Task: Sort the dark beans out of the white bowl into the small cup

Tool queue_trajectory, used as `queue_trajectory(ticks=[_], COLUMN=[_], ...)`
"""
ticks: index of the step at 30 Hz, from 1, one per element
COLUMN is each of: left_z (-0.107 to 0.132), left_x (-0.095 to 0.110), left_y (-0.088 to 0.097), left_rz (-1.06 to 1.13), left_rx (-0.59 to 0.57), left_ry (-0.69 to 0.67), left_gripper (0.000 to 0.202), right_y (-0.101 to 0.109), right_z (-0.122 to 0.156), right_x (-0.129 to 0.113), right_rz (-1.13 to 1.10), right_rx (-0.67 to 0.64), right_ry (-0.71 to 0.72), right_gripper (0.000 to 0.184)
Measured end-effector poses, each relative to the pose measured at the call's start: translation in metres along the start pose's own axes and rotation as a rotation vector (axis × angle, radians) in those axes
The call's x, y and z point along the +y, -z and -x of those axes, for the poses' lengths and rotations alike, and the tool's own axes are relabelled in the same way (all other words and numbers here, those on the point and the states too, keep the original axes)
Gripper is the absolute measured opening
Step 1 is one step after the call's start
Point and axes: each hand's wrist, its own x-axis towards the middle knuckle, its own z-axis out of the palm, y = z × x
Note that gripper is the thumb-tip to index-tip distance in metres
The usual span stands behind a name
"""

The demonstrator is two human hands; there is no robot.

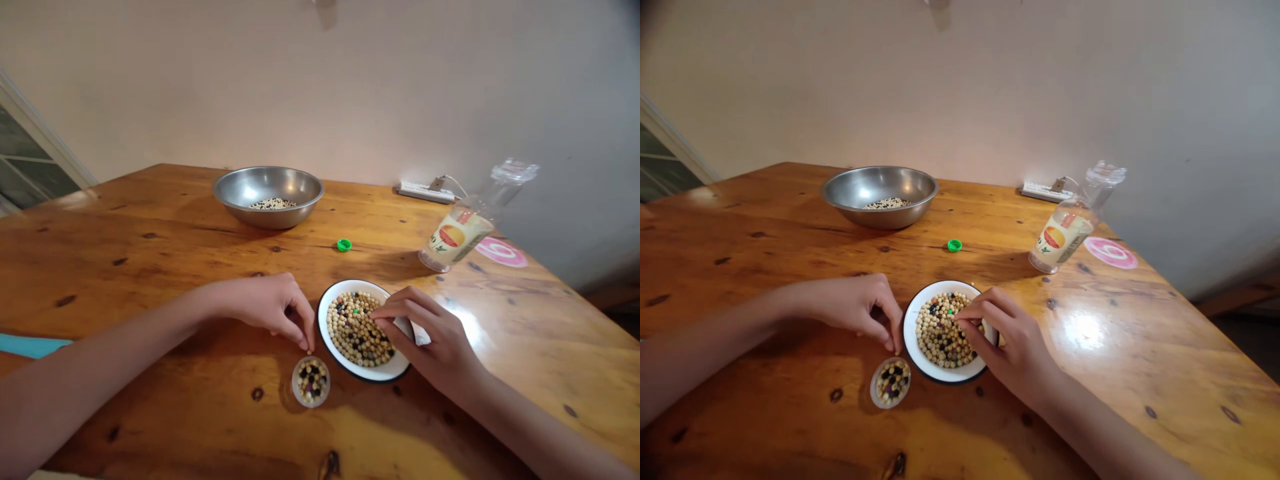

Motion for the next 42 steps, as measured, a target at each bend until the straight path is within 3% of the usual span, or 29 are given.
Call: queue_trajectory(ticks=[10,14,19,25,30,32,34,38,40,42], left_z=[-0.004,-0.005,-0.009,-0.014,-0.020,-0.020,-0.020,-0.019,-0.018,-0.018], left_x=[0.001,-0.002,-0.009,-0.009,-0.011,-0.014,-0.015,-0.014,-0.013,-0.011], left_y=[-0.013,-0.007,-0.003,-0.009,-0.014,-0.016,-0.017,-0.018,-0.020,-0.022], left_rz=[0.006,0.006,0.124,0.193,0.213,0.288,0.361,0.450,0.458,0.421], left_rx=[0.022,0.014,0.095,0.133,0.175,0.279,0.468,0.820,0.916,0.963], left_ry=[-0.118,-0.035,0.075,0.029,-0.019,-0.040,-0.060,-0.109,-0.144,-0.148], left_gripper=[0.016,0.011,0.011,0.010,0.014,0.015,0.017,0.020,0.020,0.019], right_y=[0.000,0.002,0.002,0.006,0.019,0.024,0.028,0.031,0.030,0.028], right_z=[0.000,-0.001,-0.001,-0.002,-0.001,0.000,0.000,-0.001,-0.002,-0.002], right_x=[-0.001,0.000,0.004,0.008,0.020,0.026,0.030,0.035,0.036,0.036], right_rz=[0.046,0.072,0.088,0.130,0.166,0.164,0.160,0.236,0.287,0.291], right_rx=[0.008,-0.005,-0.012,-0.028,-0.137,-0.162,-0.148,0.012,0.077,0.048], right_ry=[0.059,0.069,0.085,0.103,0.158,0.141,0.110,0.041,0.004,-0.012], right_gripper=[0.010,0.010,0.011,0.012,0.009,0.010,0.010,0.008,0.007,0.008])
